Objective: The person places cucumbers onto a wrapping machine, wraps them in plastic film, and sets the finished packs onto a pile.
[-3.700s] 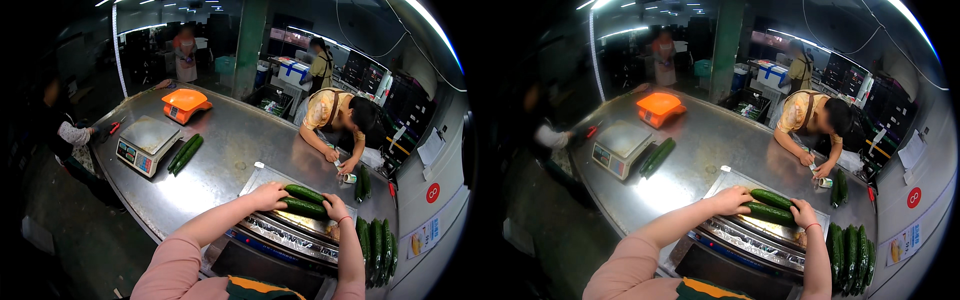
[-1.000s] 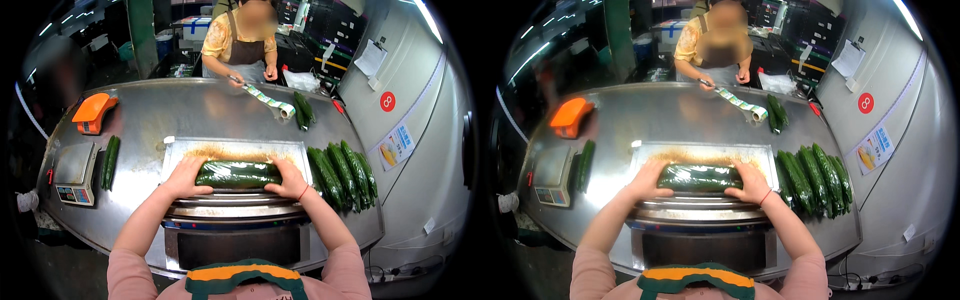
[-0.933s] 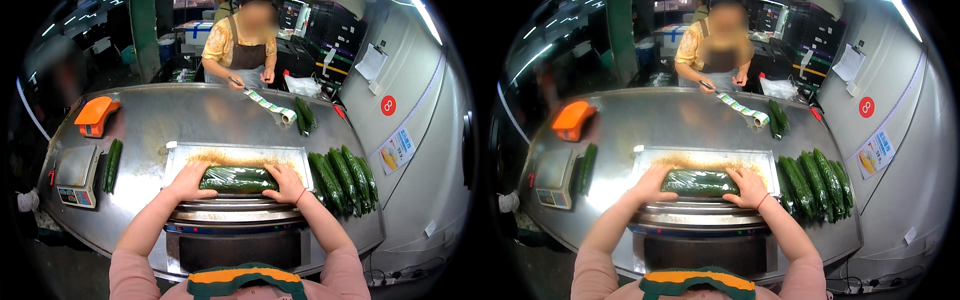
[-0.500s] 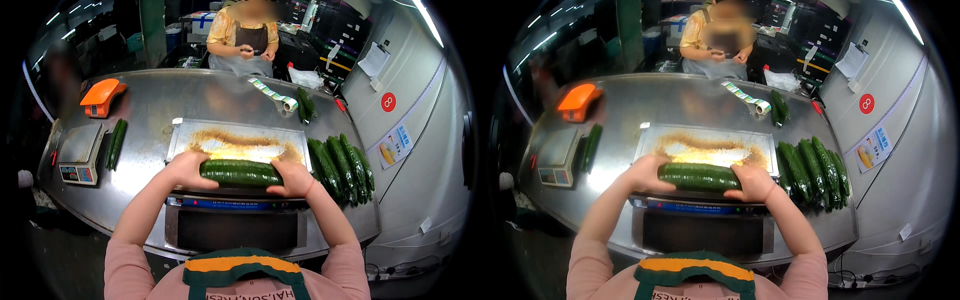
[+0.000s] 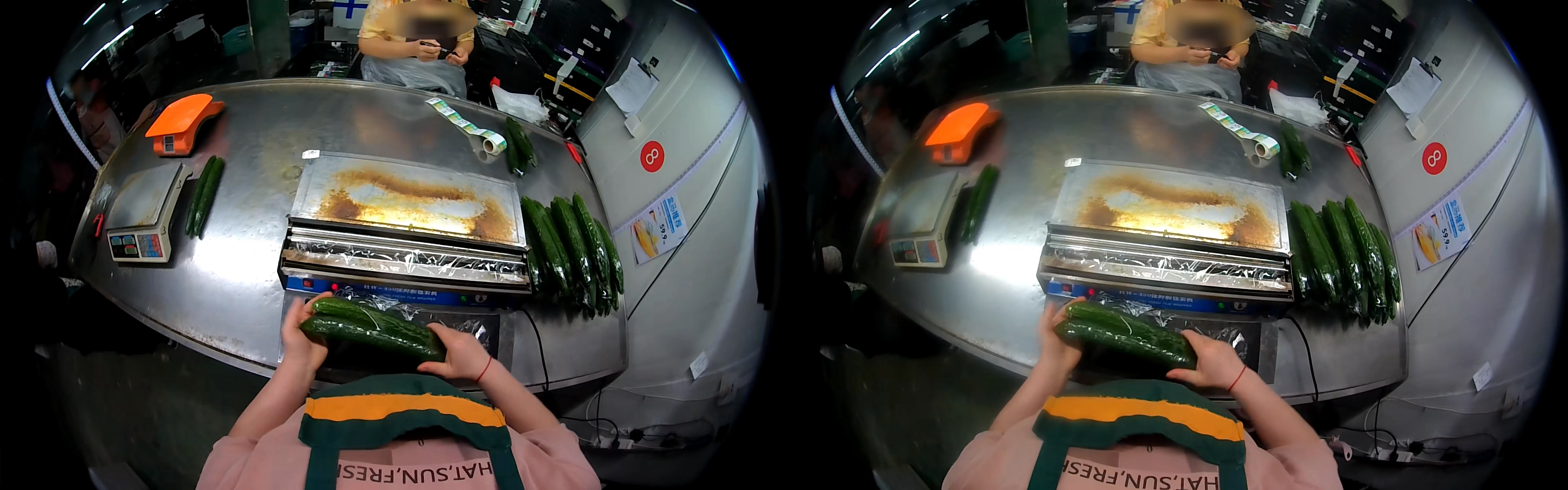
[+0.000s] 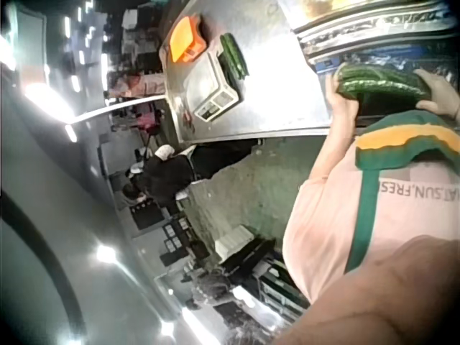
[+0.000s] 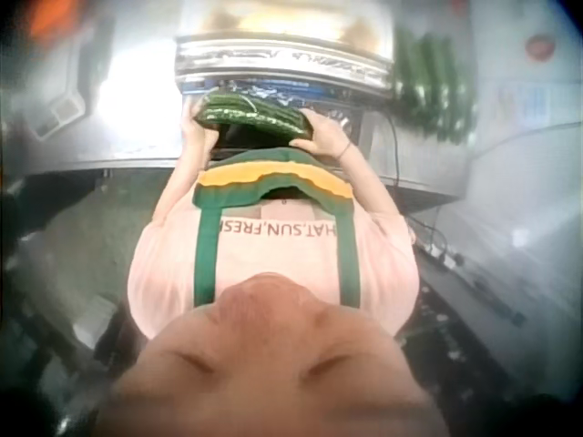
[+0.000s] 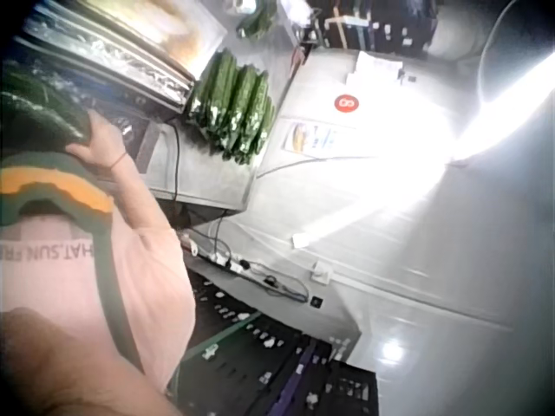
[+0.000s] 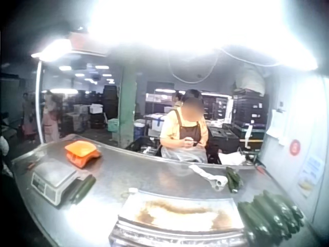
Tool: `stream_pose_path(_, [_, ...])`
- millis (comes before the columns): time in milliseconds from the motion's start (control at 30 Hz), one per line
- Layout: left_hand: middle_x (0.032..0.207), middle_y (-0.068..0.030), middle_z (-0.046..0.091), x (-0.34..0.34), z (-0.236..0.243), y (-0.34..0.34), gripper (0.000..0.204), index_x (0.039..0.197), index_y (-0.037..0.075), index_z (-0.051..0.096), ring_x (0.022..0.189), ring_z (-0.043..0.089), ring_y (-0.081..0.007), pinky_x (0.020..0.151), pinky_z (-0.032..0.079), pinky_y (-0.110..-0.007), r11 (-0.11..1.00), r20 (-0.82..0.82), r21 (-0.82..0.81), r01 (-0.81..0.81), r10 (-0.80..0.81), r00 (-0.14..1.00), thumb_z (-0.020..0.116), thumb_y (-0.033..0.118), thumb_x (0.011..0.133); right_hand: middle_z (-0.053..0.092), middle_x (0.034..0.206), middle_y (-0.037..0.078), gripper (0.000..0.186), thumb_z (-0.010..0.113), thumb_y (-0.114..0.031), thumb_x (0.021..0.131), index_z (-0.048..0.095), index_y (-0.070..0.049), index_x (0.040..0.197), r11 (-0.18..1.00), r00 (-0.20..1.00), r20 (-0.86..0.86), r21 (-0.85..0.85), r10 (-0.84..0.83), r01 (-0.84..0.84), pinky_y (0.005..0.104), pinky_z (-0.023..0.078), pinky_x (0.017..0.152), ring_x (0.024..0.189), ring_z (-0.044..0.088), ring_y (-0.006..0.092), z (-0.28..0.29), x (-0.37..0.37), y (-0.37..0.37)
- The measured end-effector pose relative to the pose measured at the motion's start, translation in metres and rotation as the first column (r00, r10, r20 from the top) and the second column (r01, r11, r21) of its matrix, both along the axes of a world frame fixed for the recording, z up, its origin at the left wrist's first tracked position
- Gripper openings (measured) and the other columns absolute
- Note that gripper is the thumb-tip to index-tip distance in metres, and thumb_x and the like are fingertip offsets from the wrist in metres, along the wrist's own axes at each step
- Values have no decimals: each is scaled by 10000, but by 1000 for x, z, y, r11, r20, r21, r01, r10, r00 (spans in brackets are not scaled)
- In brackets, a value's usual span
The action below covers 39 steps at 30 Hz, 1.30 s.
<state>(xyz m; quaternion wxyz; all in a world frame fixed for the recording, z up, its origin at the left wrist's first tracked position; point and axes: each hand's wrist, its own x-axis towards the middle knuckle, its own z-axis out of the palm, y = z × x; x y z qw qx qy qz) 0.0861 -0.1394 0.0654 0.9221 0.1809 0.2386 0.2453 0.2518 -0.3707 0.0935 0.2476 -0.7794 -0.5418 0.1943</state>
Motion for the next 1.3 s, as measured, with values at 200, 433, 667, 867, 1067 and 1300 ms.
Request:
stream_pose_path(200, [902, -110, 607, 10, 16, 18, 429, 965, 39, 583, 892, 570, -257, 860, 443, -392, 939, 69, -311, -149, 179, 981, 395, 419, 897, 580, 1012, 185, 726, 769, -351, 616, 444, -27, 1179, 983, 993, 70, 163, -92, 79, 361, 491, 739, 900, 589, 336, 3, -31, 30])
stream_pose_path(433, [899, -47, 562, 29, 57, 20, 162, 947, 72, 517, 887, 543, -171, 855, 446, -310, 996, 212, 83, 15, -32, 977, 434, 210, 927, 585, 1003, 143, 646, 753, -249, 587, 465, -69, 1137, 920, 969, -52, 306, -241, 245, 355, 490, 739, 890, 594, 317, 17, -38, 49])
stream_pose_path(667, [947, -50, 599, 32, 16, 17, 176, 968, 58, 568, 916, 569, -168, 864, 469, -335, 947, 257, -8, 321, -308, 916, 543, 214, 890, 584, 1010, 138, 637, 759, -240, 579, 480, -62, 1123, 906, 963, -29, 332, -269, 263, 358, 485, 753, 906, 590, 311, 11, -38, 36])
stream_pose_path(867, [1106, -62, 555, 34, 19, 6, 270, 1099, 63, 533, 1136, 457, -221, 992, 367, -394, 889, 515, 35, 457, -407, 754, 452, 240, 913, 588, 1002, 134, 672, 773, -236, 568, 473, -53, 1141, 888, 963, -71, 372, -261, 269, 344, 487, 759, 895, 600, 296, 1, -39, 30])
stream_pose_path(1067, [967, -69, 577, 46, 7, -51, 266, 1050, 15, 524, 909, 579, -181, 797, 475, -294, 930, 29, 81, 360, -363, 931, 555, 210, 871, 599, 963, 138, 661, 771, -241, 582, 473, -35, 1135, 879, 902, -385, 341, -195, 335, 322, 485, 756, 889, 613, 274, 8, -48, 46])
stream_pose_path(1300, [861, -83, 626, -14, 123, -22, 314, 979, 64, 631, 856, 607, -251, 765, 483, -338, -458, -277, 875, 157, -208, 938, 706, 189, 701, 566, 800, 100, 596, 737, -153, 481, 533, -88, 1037, 857, 870, 318, 476, -378, 198, 349, 469, 608, 684, 570, 288, 48, 1, 25])
